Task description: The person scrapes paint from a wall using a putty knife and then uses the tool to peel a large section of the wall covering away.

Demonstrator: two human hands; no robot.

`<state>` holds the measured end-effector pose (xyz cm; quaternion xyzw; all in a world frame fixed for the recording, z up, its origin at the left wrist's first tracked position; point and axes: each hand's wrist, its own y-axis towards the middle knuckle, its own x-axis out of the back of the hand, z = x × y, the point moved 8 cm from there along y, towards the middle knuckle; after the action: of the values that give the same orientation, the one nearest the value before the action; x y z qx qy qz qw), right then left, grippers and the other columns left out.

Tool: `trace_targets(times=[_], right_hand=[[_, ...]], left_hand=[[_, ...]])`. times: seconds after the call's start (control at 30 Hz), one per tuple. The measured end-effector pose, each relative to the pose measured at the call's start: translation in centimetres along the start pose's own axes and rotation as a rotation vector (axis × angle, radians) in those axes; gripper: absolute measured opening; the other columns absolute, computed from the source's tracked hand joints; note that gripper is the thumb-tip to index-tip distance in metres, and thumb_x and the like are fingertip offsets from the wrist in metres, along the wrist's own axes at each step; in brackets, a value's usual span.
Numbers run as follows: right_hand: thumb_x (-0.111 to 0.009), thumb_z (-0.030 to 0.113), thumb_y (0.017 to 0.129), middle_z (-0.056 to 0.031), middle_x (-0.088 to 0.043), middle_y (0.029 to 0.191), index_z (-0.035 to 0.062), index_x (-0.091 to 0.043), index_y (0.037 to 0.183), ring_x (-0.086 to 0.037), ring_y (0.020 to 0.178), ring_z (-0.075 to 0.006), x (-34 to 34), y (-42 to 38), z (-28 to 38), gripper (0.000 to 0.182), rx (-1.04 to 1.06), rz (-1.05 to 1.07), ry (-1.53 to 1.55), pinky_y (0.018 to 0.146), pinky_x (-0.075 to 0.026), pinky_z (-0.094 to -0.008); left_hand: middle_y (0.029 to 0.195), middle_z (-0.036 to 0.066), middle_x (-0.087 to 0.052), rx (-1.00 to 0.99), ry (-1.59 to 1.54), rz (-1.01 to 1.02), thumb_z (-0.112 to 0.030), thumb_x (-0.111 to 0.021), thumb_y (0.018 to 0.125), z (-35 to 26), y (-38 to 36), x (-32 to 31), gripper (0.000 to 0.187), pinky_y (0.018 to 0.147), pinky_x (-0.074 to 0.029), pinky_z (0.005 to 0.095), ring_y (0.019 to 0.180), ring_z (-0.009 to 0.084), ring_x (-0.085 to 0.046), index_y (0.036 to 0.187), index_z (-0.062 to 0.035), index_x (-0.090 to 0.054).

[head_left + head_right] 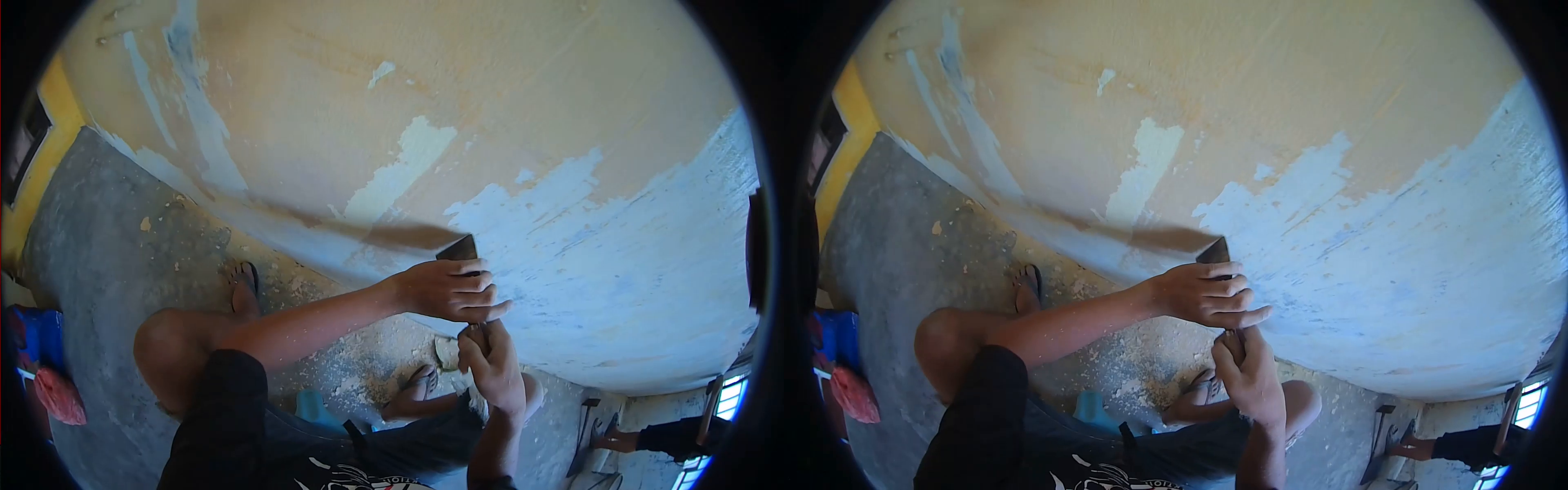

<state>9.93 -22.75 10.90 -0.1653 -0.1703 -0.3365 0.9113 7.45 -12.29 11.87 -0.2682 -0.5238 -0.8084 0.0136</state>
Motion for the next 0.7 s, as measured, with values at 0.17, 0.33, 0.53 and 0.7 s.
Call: trace_targets(times=[0.17, 0.33, 0.53, 0.7], right_hand=[[-0.049, 0.016, 0.102, -0.0027, -0.061, 0.085, -0.0085, -0.04, 0.139, -0.042, 0.065, -0.0034, 1.1, -2.9, -0.3, 0.046, -0.071, -0.173, 0.183, 0.057, -0.038, -0.0208], [-0.046, 0.018, 0.104, -0.0014, -0.06, 0.084, -0.0089, -0.049, 0.134, -0.04, 0.064, -0.0037, -1.3, -0.9, -2.8, 0.04, -0.082, -0.246, 0.155, 0.057, -0.036, -0.019], [-0.046, 0.025, 0.104, 0.0078, -0.037, 0.062, -0.0061, -0.05, 0.134, -0.03, 0.052, 0.0009, -1.0, -1.9, -0.5, 0.043, 0.012, -0.311, 0.206, 0.043, -0.022, -0.0176], [-0.044, 0.019, 0.104, 0.003, -0.046, 0.066, -0.0079, -0.049, 0.135, -0.036, 0.056, -0.0031, -1.1, -1.6, -0.9, 0.041, -0.02, -0.271, 0.107, 0.049, -0.03, -0.0215]], left_hand=[[0.092, -0.009, -0.049, -0.042, 0.084, -0.035, -0.02, -0.062, 0.084, 0.0, 0.6, -0.7, 0.012, 0.08, -0.043, 0.0245, 0.09, 0.0088, -0.045, 0.089, -0.0234, -0.051], [0.089, -0.008, -0.049, -0.047, 0.069, -0.015, -0.023, -0.061, 0.083, 1.0, -0.4, -0.3, 0.011, 0.085, -0.039, 0.0273, 0.087, 0.0093, -0.044, 0.08, -0.0237, -0.05], [0.084, -0.009, -0.047, -0.06, 0.016, -0.05, -0.023, -0.061, 0.08, 1.0, 0.8, 0.4, 0.014, 0.073, -0.041, 0.0231, 0.083, 0.0105, -0.043, 0.076, -0.023, -0.048], [0.08, -0.01, -0.046, -0.012, -0.019, -0.063, -0.024, -0.061, 0.079, 0.5, 0.0, -0.3, 0.015, 0.084, -0.038, 0.028, 0.081, 0.0102, -0.042, 0.073, -0.0232, -0.048]])
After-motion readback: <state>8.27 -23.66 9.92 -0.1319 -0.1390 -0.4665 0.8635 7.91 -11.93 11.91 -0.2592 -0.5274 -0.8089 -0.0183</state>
